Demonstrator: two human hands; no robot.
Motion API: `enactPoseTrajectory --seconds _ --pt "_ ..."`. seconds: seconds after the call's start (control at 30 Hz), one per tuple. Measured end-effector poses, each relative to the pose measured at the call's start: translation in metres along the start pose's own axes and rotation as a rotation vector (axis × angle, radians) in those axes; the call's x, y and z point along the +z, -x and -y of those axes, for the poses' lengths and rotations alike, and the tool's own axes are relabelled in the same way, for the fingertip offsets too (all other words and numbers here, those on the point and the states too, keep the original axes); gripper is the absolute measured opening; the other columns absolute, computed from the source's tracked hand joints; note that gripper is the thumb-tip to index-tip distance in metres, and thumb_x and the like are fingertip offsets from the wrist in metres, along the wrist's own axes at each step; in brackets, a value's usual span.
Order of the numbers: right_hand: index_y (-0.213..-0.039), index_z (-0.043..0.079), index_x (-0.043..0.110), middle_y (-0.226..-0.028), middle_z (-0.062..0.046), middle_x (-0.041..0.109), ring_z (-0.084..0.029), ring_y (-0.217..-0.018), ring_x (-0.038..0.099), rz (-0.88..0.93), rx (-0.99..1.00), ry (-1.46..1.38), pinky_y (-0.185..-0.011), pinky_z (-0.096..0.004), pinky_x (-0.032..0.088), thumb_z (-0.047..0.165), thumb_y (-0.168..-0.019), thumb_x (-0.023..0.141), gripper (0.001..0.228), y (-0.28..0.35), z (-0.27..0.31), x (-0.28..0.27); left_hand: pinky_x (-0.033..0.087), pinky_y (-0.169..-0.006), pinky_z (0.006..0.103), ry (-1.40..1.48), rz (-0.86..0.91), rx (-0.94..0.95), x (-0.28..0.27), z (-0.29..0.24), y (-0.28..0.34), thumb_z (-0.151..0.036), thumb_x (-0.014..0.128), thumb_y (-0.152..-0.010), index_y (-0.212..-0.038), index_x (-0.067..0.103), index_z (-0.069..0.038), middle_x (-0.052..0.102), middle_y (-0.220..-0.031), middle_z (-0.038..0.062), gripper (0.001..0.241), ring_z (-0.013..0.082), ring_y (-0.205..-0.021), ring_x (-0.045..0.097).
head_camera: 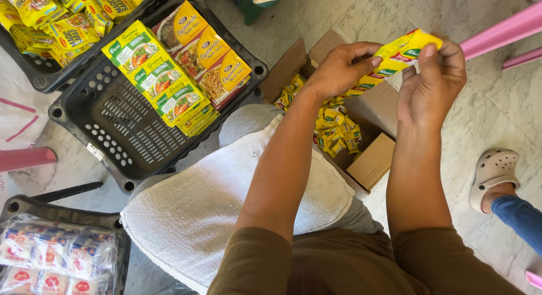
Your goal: Sorting small seasoning packets into a plastic crate with other grocery items.
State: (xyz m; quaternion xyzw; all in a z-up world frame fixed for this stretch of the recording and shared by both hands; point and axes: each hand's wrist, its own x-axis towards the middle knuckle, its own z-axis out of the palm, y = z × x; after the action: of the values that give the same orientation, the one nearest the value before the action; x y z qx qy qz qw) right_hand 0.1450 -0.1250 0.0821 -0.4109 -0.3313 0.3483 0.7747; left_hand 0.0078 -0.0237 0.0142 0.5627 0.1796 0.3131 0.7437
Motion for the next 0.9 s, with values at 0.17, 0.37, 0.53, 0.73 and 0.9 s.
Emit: enactPoseTrajectory --seconds 0.17,0.37,0.53,0.73,0.9 --pt "-0.119 0.007 0.058 -0.142 -0.011 0.064 -0.021 -0.13 0.06 0.091 -0.064 -0.055 -0.118 -0.044 0.046 0.02 -0.11 0.067 0.018 -0.009 -0.01 -0.001 0.058 -0.093 0.0299 -0.04 0.049 0.033 0.001 0.012 -0.008 -0.027 0.063 -0.104 -0.132 0.067 -0.002 0.077 -0.111 0.006 0.038 0.012 -0.101 0.069" --pt "-0.127 0.008 0.055 -0.137 -0.013 0.065 -0.023 -0.129 0.06 0.069 -0.055 -0.194 -0.119 -0.041 0.045 0.025 -0.114 0.06 0.022 -0.022 -0.007 -0.015 0.05 -0.107 0.0312 -0.022 0.126 -0.033 0.005 0.013 -0.008 -0.038 0.055 -0.109 -0.144 0.058 -0.003 0.071 -0.129 0.008 0.05 0.015 -0.121 0.063" --pt "-0.134 0.007 0.055 -0.133 -0.012 0.065 -0.022 -0.125 0.061 0.02 -0.072 -0.261 -0.117 -0.04 0.046 0.023 -0.115 0.06 0.025 -0.039 0.016 -0.032 0.046 -0.108 0.0349 -0.137 0.187 -0.002 0.002 0.024 -0.003 -0.03 0.081 -0.089 -0.14 0.052 -0.002 0.068 -0.129 0.012 0.065 0.0209 -0.12 0.063" --pt "-0.138 0.0 0.061 -0.135 -0.014 0.066 -0.022 -0.121 0.06 -0.017 -0.101 -0.212 -0.111 -0.038 0.047 0.018 -0.116 0.059 0.028 -0.058 0.036 -0.073 0.053 -0.094 0.0326 -0.454 0.093 -0.044 0.008 0.008 0.001 -0.027 0.079 -0.088 -0.125 0.063 -0.006 0.074 -0.111 0.009 0.046 0.0168 -0.105 0.069" --pt "-0.126 -0.001 0.06 -0.119 -0.013 0.067 -0.027 -0.109 0.066 -0.191 -0.176 -0.046 -0.093 -0.046 0.056 0.004 -0.105 0.059 0.022 -0.068 0.017 -0.103 0.053 -0.087 0.03 -0.207 0.13 0.046 0.013 -0.009 0.004 -0.022 0.078 -0.091 -0.121 0.065 -0.005 0.072 -0.1 0.005 0.037 0.0126 -0.093 0.063"
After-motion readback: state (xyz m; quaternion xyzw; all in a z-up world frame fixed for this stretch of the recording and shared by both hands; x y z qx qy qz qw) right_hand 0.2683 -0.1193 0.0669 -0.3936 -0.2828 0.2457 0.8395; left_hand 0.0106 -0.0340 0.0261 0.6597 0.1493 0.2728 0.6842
